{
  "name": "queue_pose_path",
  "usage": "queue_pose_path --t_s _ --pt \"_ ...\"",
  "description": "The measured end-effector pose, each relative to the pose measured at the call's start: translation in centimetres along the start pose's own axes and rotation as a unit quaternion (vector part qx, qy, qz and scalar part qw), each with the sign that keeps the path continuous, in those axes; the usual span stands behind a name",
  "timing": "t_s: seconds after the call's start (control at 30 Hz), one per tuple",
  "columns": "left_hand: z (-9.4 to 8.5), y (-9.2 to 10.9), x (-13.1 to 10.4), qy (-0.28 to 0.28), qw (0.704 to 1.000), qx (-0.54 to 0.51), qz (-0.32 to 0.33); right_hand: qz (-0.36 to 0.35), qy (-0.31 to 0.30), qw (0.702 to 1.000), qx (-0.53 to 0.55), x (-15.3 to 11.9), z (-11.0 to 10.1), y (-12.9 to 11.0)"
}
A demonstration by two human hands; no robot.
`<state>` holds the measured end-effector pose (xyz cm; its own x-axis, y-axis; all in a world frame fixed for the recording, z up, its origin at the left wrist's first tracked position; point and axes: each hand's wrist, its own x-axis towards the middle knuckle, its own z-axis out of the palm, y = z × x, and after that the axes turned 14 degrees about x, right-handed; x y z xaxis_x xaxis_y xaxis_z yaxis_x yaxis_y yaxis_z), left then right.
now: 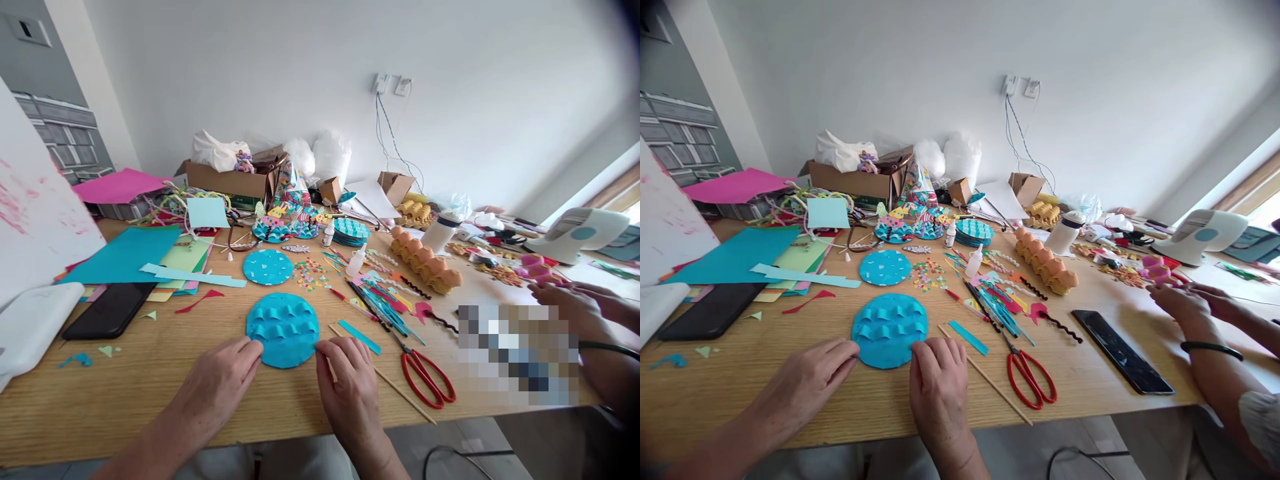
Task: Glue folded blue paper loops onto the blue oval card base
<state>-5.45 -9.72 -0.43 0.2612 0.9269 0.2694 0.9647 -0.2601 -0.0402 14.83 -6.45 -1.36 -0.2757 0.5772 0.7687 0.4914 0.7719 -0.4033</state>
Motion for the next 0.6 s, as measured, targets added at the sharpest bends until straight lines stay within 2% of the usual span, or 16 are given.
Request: queue_pose_path --t_s 0.23,0.43,0.6 --pt "0.4 -0.2 0.0 0.052 0.996 0.075 -0.018 0.005 -0.013 1.0 -0.003 -0.5 0.5 -0.1" --pt "0.6 -0.1 0.1 0.083 0.995 -0.012 -0.056 0.06 -0.023 0.998 0.017 -0.7 1.1 -0.1" --pt "0.8 0.2 0.5 0.118 0.989 -0.064 -0.06 0.099 0.005 0.993 0.061 -0.5 1.5 0.3"
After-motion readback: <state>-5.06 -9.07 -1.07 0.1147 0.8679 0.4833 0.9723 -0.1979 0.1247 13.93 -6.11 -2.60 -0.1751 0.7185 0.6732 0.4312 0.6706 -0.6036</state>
